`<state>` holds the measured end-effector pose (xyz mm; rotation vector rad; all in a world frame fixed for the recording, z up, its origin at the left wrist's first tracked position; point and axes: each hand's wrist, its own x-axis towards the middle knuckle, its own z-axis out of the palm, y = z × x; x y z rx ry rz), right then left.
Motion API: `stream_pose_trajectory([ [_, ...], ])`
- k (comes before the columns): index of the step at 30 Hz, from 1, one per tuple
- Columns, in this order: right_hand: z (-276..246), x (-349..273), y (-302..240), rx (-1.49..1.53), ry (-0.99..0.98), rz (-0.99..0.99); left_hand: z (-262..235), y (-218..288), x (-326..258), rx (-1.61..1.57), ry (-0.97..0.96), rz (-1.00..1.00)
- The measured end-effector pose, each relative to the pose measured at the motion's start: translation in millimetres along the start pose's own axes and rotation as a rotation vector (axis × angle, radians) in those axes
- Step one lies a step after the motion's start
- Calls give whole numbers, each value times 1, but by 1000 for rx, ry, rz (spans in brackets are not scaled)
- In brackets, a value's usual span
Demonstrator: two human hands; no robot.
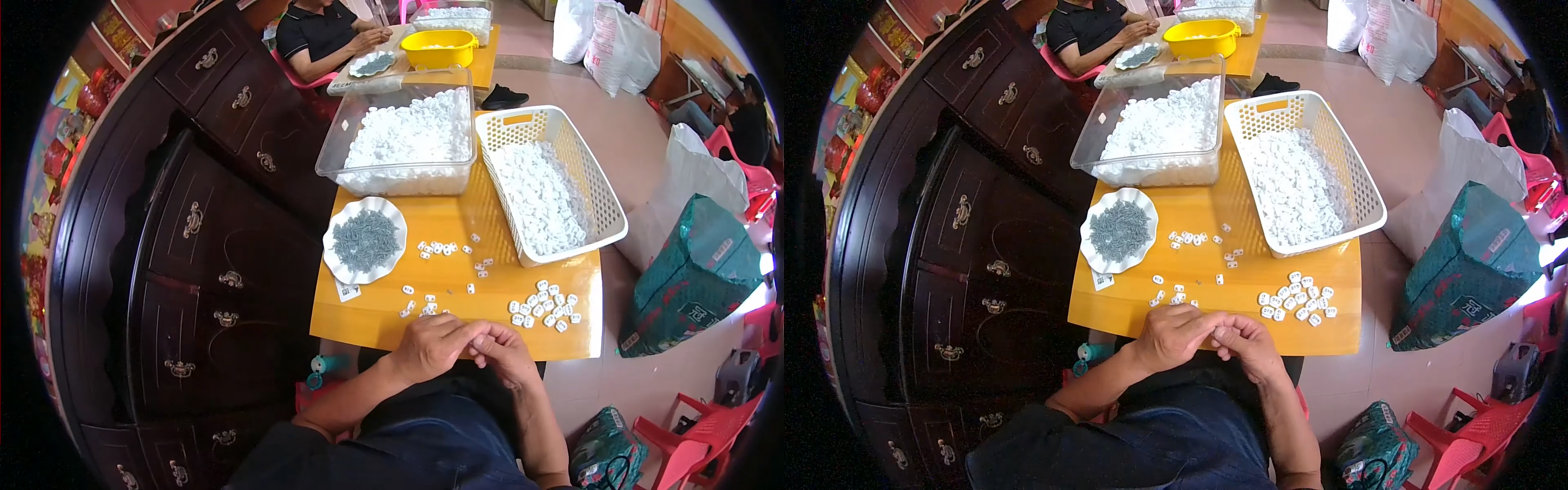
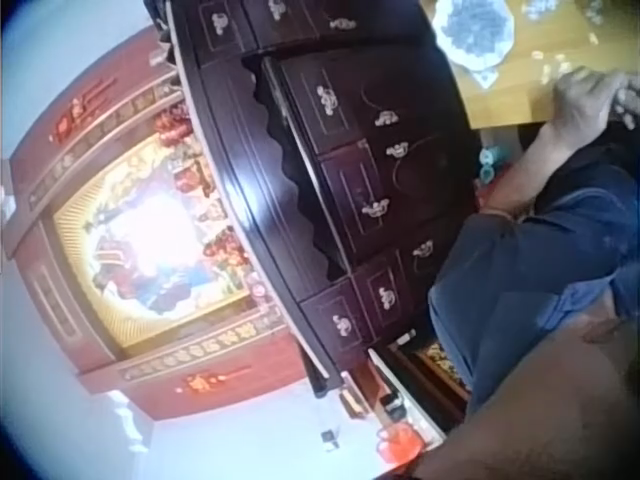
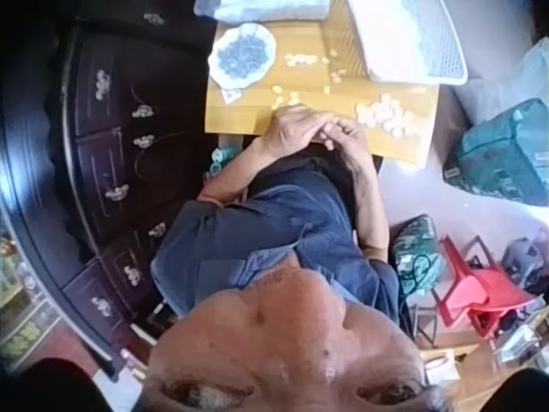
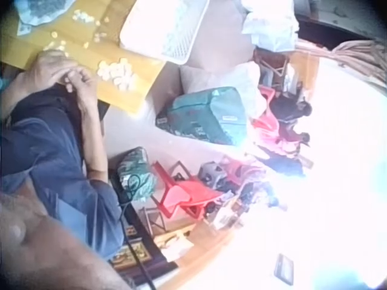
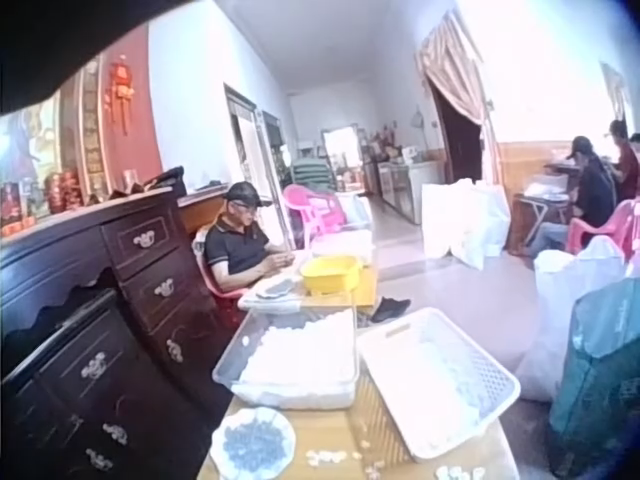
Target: Manually assembling small white plastic components by inserting metal pins.
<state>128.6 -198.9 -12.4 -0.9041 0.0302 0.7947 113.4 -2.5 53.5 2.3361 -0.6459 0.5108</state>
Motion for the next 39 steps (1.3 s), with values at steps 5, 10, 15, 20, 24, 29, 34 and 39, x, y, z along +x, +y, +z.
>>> stream_pose_trajectory([
  [5,-2,-2,0,40,4,-3,-8,2,8,-15,-60,60],
  [10,-2,-2,0,28,14,7,-16,8,9,-6,-148,87],
  [15,3,-3,2,9,68,-26,-11,0,5,-59,-76,5],
  [20,8,-5,0,-7,91,-83,-9,1,3,-49,-108,-34],
  [24,10,-6,-3,-23,80,-86,-9,3,3,-78,-120,-64],
  [29,11,-5,0,-36,55,-107,-10,0,3,-87,-128,-44],
  [34,12,-2,0,40,146,-175,-11,1,0,-130,-38,-182],
  [39,10,-1,5,159,123,-199,-4,3,-3,-185,-15,-218],
])
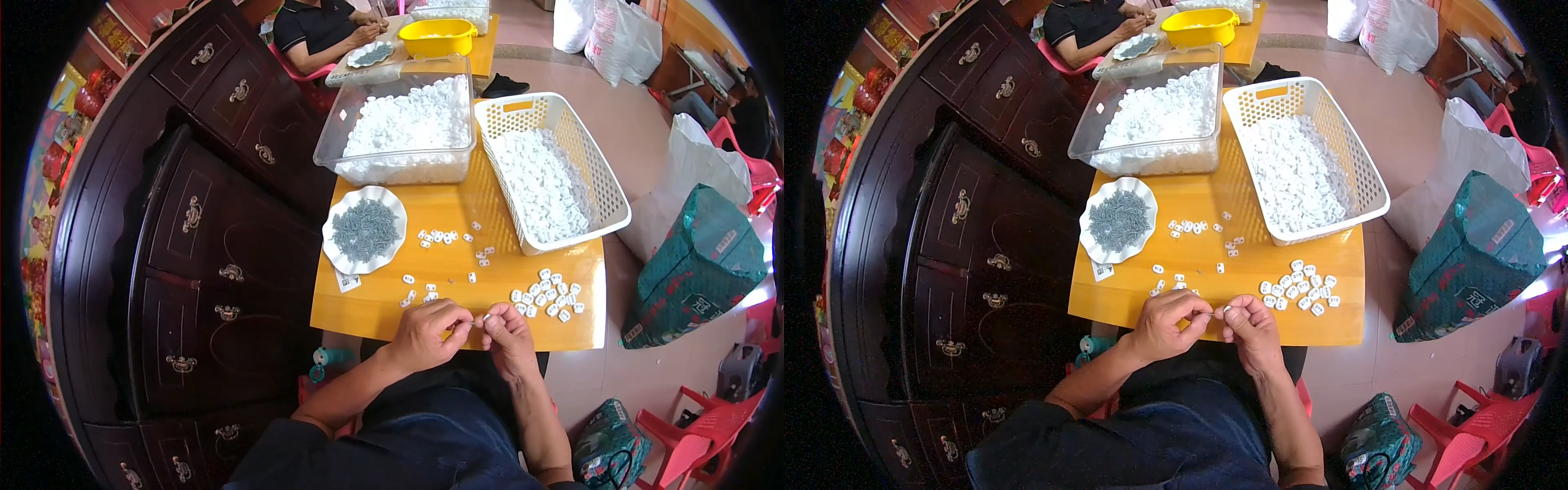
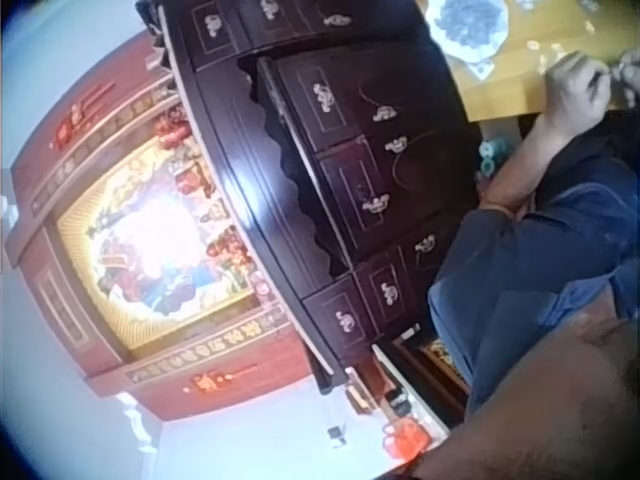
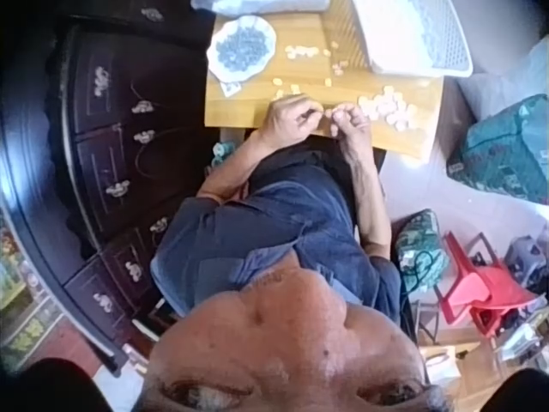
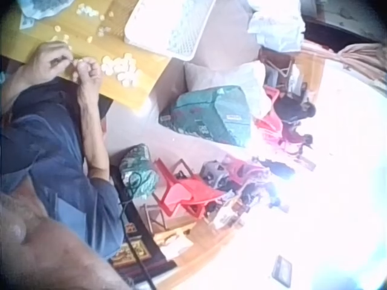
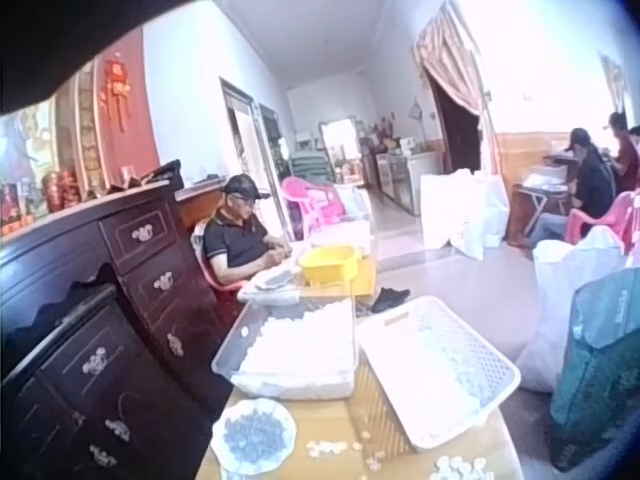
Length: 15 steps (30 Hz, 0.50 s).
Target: Manually assembling small white plastic components by inserting metal pins.
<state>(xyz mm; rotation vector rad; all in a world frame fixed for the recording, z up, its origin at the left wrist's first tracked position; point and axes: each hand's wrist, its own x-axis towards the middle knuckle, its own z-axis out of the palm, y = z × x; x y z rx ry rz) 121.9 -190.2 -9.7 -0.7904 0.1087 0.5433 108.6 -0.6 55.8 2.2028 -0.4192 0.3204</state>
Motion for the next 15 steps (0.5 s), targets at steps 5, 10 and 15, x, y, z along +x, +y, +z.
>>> stream_pose_trajectory([
  [5,10,-3,-2,86,66,17,6,-1,2,-31,28,-2],
  [10,7,-2,1,105,29,-6,11,-2,7,-21,59,-5],
  [15,6,-1,1,99,3,4,14,2,10,-44,32,-88],
])
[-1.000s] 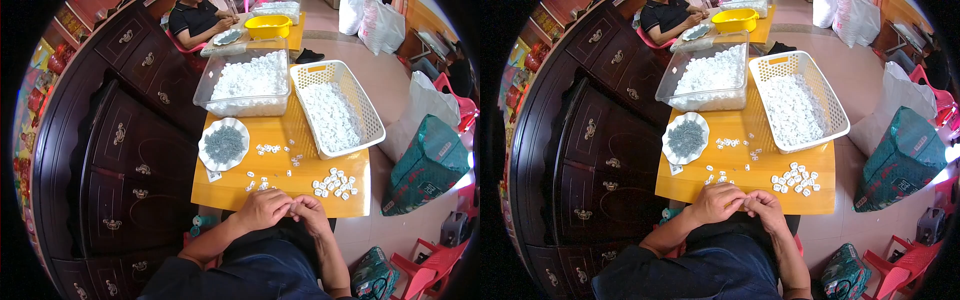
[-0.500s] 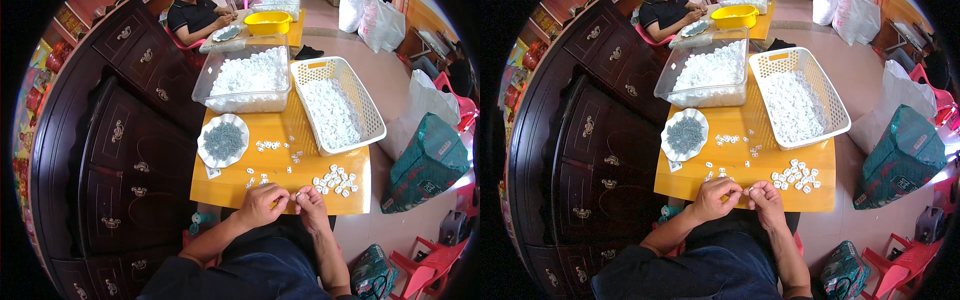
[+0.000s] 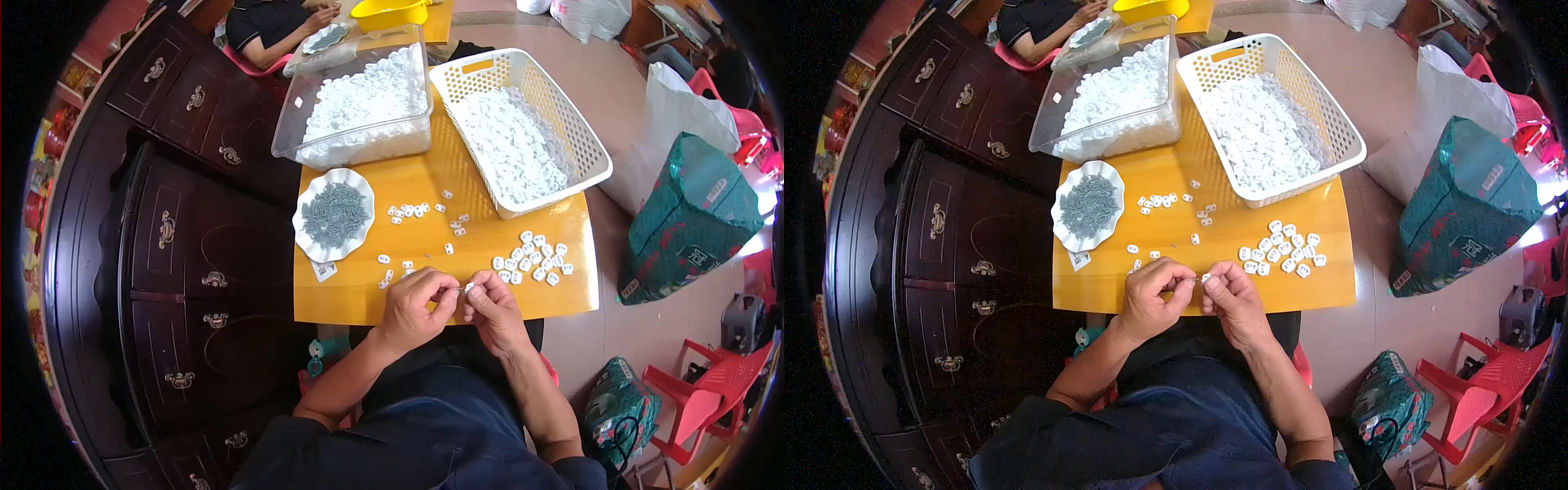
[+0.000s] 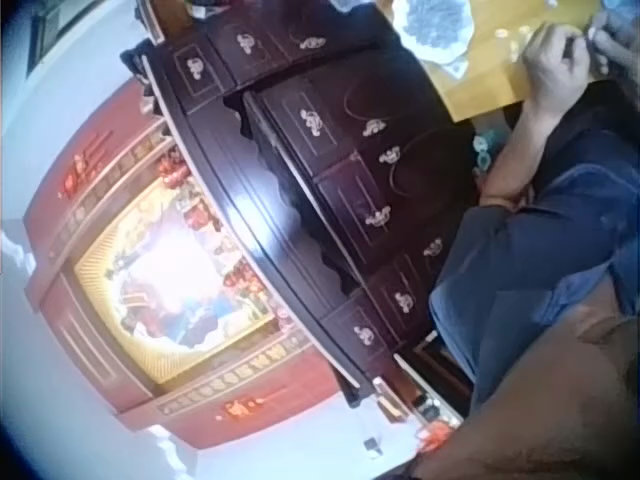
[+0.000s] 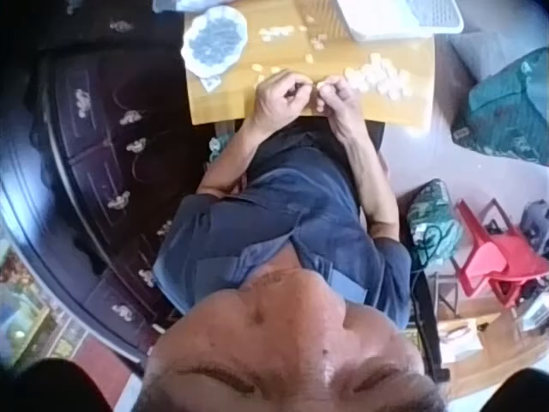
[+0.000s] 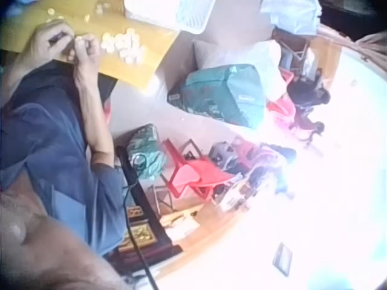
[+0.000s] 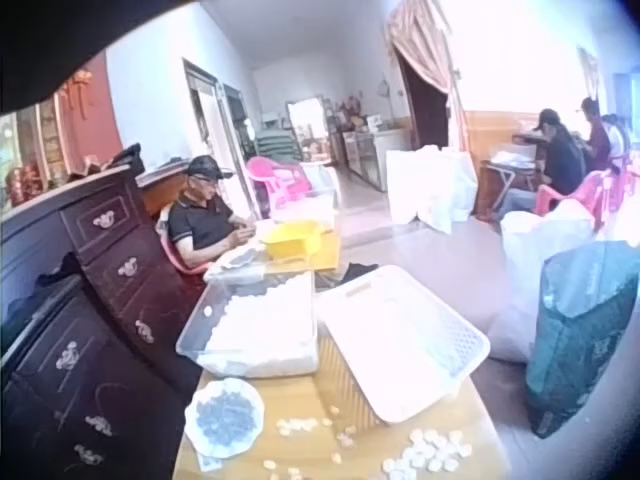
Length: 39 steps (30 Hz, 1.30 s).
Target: Manually assembling small white plastic components by inserting metal pins.
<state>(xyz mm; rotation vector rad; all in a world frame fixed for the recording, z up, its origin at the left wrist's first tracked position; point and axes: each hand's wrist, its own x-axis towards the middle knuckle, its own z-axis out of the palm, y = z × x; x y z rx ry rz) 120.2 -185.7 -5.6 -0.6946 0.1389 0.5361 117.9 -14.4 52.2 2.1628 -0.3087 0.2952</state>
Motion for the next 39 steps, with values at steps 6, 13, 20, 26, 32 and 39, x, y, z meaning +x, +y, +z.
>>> stream_pose_trajectory([
  [6,9,-1,2,-108,37,-104,-1,4,2,-45,-20,-41],
  [13,9,-4,1,-150,85,-142,-1,2,2,-41,-36,-40],
  [20,8,-4,5,-223,107,-162,-1,0,1,-20,-41,-27],
  [26,12,-5,3,-252,113,-153,-4,-1,1,4,-76,-28],
  [32,9,-4,7,-320,113,-197,-7,-2,2,-19,-121,-47],
  [39,7,-4,12,-339,113,-245,-4,-2,1,-12,-136,-64],
])
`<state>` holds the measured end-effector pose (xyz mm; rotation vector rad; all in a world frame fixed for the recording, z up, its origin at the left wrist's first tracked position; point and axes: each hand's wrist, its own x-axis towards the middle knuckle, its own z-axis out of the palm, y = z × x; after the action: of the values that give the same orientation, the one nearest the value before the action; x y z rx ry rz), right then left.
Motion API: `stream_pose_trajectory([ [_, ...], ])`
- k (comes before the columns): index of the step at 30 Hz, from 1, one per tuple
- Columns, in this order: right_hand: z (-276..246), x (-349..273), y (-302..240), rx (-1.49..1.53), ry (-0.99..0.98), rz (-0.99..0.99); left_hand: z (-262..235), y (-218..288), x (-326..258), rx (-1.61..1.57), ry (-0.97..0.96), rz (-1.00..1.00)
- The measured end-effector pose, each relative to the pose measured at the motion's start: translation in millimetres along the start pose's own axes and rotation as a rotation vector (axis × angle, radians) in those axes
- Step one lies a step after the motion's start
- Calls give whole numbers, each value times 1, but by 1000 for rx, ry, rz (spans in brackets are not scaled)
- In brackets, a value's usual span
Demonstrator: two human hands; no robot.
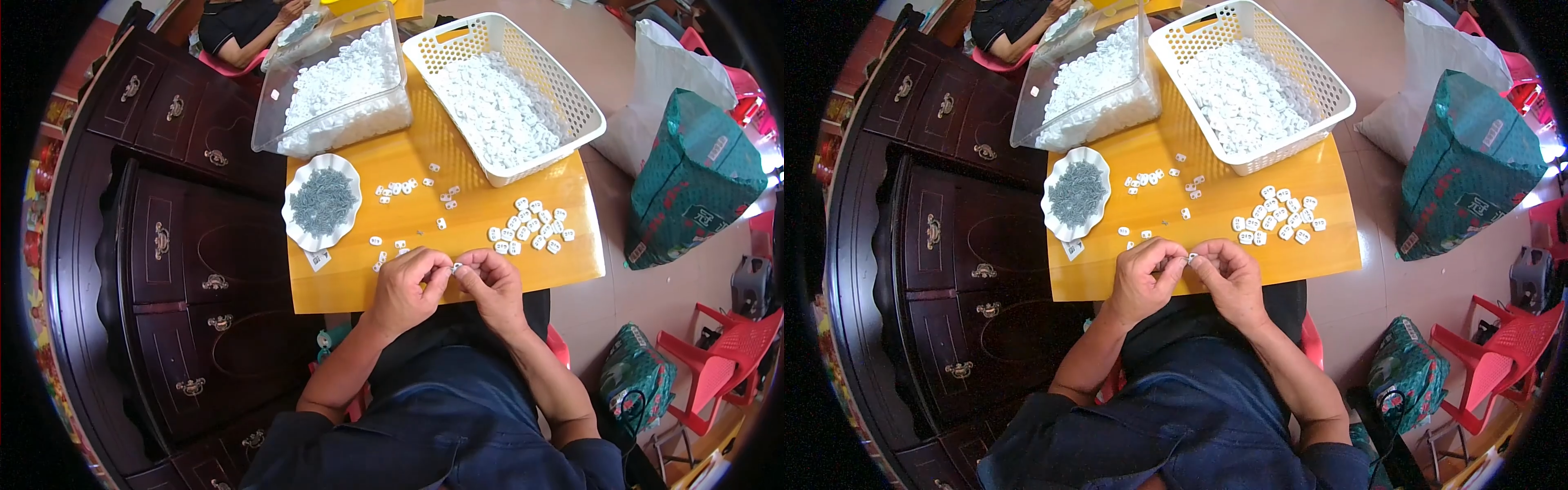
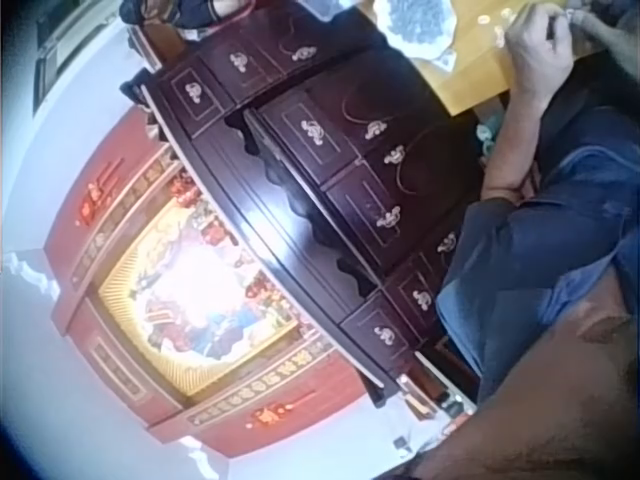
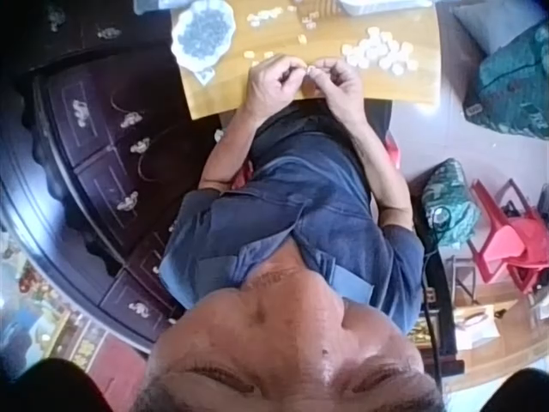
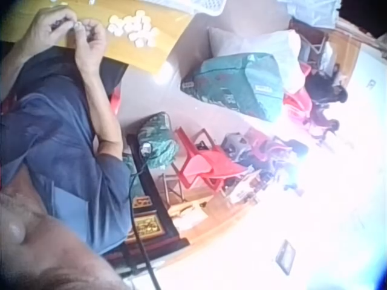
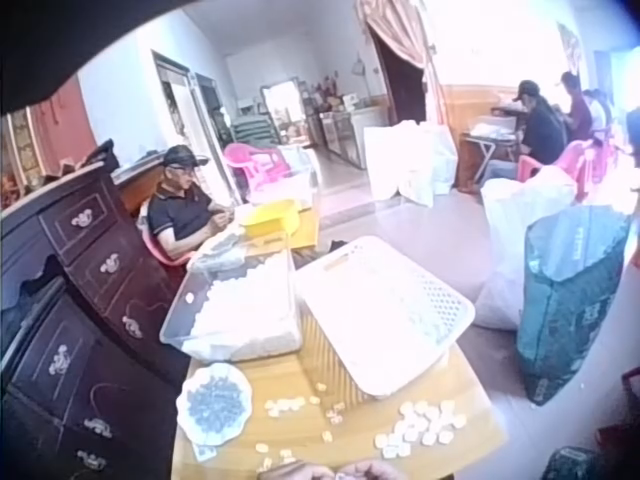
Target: Manually assembling small white plastic components by inserting metal pins.
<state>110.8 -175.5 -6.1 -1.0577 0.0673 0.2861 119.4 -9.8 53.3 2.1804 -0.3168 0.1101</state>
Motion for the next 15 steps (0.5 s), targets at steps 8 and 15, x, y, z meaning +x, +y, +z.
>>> stream_pose_trajectory([
  [8,-1,2,4,6,18,-21,5,-5,0,-34,11,-26],
  [15,-3,5,-2,0,43,-40,-17,-16,14,-156,-31,-95],
])
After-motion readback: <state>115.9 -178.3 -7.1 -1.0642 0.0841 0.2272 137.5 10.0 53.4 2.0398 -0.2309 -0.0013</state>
